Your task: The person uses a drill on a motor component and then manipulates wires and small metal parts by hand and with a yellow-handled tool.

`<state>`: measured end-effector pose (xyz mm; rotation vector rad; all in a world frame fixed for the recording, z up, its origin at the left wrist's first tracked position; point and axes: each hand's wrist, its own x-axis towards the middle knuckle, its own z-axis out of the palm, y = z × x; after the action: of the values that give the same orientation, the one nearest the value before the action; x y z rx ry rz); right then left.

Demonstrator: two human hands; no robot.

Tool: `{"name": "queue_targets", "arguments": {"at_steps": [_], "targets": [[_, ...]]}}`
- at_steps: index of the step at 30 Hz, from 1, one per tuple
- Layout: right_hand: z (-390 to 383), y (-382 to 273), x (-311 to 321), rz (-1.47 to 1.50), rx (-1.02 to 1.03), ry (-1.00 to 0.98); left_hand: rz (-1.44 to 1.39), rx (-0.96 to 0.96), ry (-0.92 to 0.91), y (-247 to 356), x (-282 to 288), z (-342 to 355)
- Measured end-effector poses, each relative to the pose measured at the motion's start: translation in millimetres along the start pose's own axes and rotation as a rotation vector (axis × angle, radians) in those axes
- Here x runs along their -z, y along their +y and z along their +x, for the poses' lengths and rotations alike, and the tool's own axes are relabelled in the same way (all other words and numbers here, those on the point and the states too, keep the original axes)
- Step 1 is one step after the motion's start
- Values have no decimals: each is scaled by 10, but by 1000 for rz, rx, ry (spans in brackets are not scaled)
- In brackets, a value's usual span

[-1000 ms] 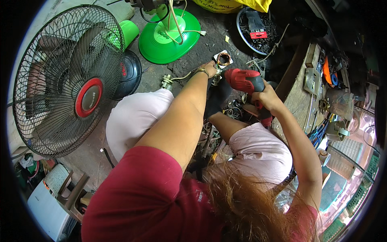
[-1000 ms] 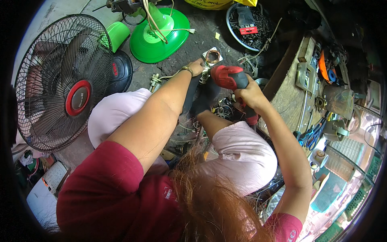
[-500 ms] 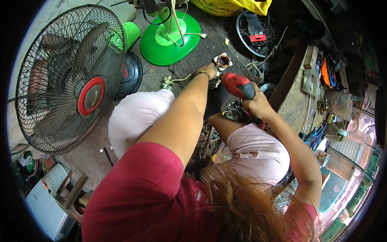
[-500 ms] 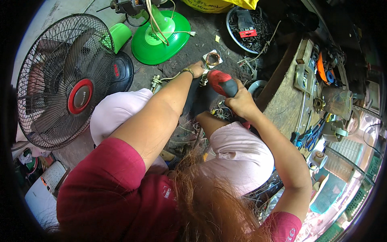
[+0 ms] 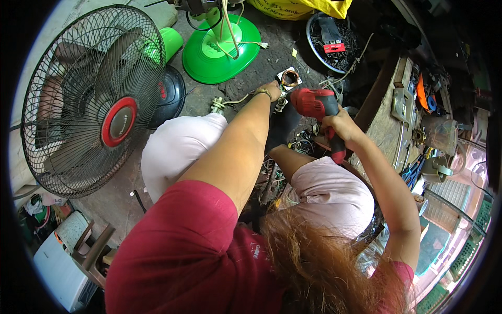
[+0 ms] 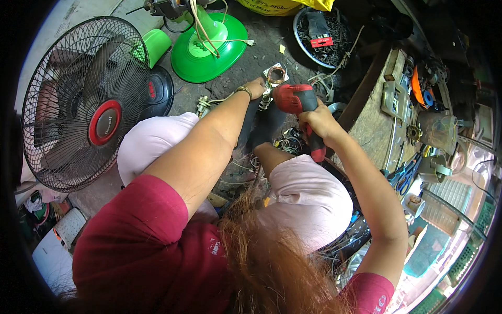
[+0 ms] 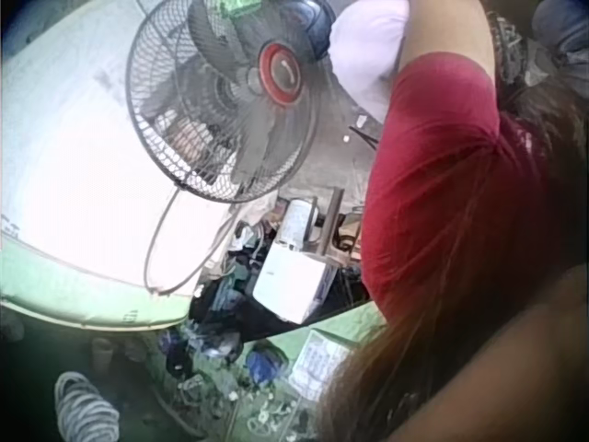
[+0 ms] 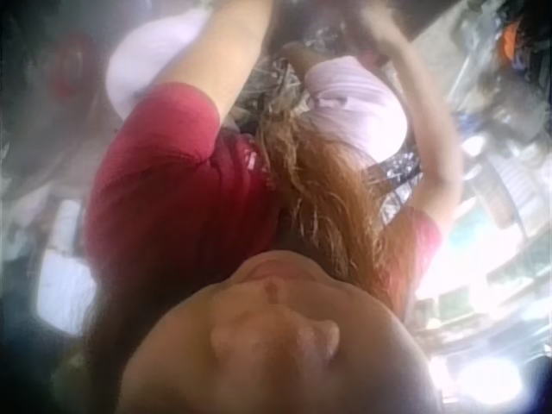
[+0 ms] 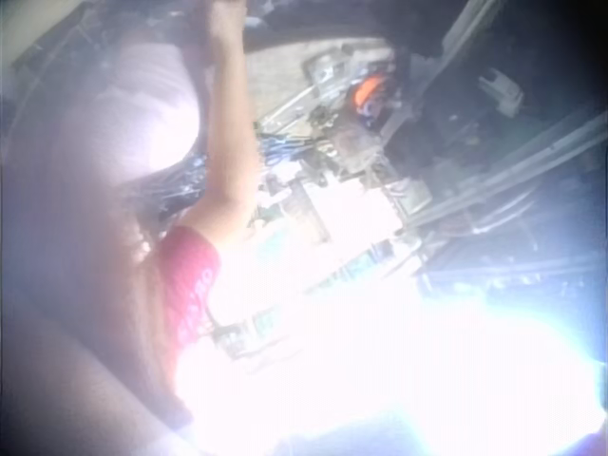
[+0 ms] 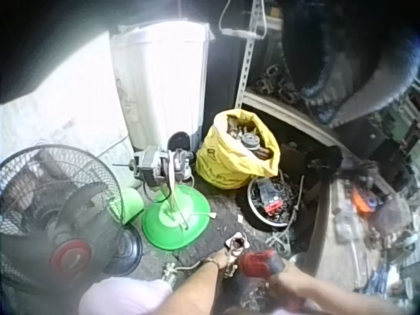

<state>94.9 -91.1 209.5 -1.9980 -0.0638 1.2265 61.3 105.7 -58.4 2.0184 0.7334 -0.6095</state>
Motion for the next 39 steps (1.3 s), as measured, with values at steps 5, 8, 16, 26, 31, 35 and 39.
{"name": "queue_targets", "arguments": {"at_steps": [5,8,16,26,31,35,39], "targets": [[-79,362,-7,77,-26,105,17,4,-10,140,-2,-109],[-91,540,-80,116,-33,119,26,18,-8,95,32,-114],[-81,1010,-224,149,48,193,5,60,-3,84,11,-89],[-100,1245,-303,79,238,217,35,72,26,63,-20,-44],[-97,980,-261,-288,420,225,21,31,-19,136,-13,-41],[-183,443,-259,-462,235,158,-31,41,-65,154,8,-121],[-116,146,-274,-486,225,123,-61,-5,-1,-14,-7,0]]}}
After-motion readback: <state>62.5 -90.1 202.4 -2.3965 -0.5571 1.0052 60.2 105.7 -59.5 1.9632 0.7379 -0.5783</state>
